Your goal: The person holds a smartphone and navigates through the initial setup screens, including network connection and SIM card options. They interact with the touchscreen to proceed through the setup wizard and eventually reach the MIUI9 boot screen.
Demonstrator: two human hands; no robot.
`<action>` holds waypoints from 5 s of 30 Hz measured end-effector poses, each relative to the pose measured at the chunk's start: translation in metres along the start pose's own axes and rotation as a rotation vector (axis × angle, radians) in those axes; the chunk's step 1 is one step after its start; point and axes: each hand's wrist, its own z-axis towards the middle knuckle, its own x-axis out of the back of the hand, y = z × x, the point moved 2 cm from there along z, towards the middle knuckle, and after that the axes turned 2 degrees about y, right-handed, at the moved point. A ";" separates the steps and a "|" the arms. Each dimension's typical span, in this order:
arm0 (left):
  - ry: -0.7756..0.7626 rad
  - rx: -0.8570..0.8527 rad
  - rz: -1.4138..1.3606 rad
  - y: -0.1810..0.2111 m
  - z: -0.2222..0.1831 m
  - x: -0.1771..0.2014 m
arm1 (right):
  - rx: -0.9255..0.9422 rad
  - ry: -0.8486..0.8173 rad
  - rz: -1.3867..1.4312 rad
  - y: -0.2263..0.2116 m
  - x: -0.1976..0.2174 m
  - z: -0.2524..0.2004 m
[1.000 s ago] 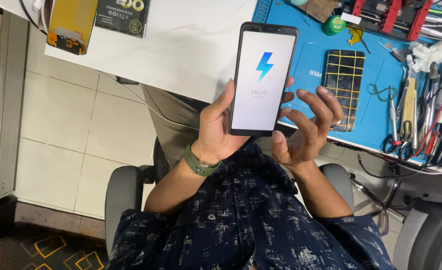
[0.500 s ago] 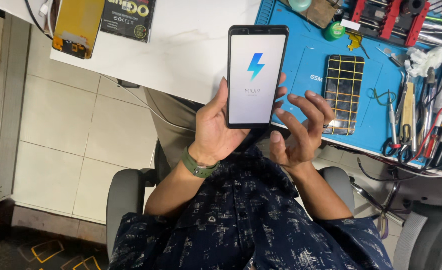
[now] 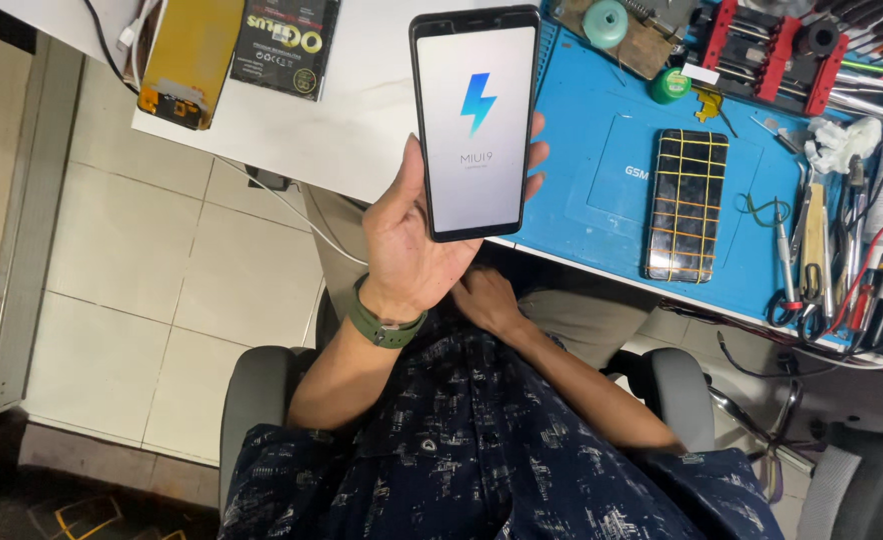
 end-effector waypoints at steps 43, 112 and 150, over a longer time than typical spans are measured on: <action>-0.267 -0.002 0.188 -0.005 -0.049 -0.002 | 0.528 0.445 0.522 -0.112 0.177 -0.067; -0.112 -0.374 0.264 0.092 0.019 0.021 | 0.413 0.874 -0.339 -0.096 0.245 0.270; -0.062 -0.270 0.235 0.102 0.005 0.034 | 0.391 0.854 -0.313 -0.097 0.246 0.270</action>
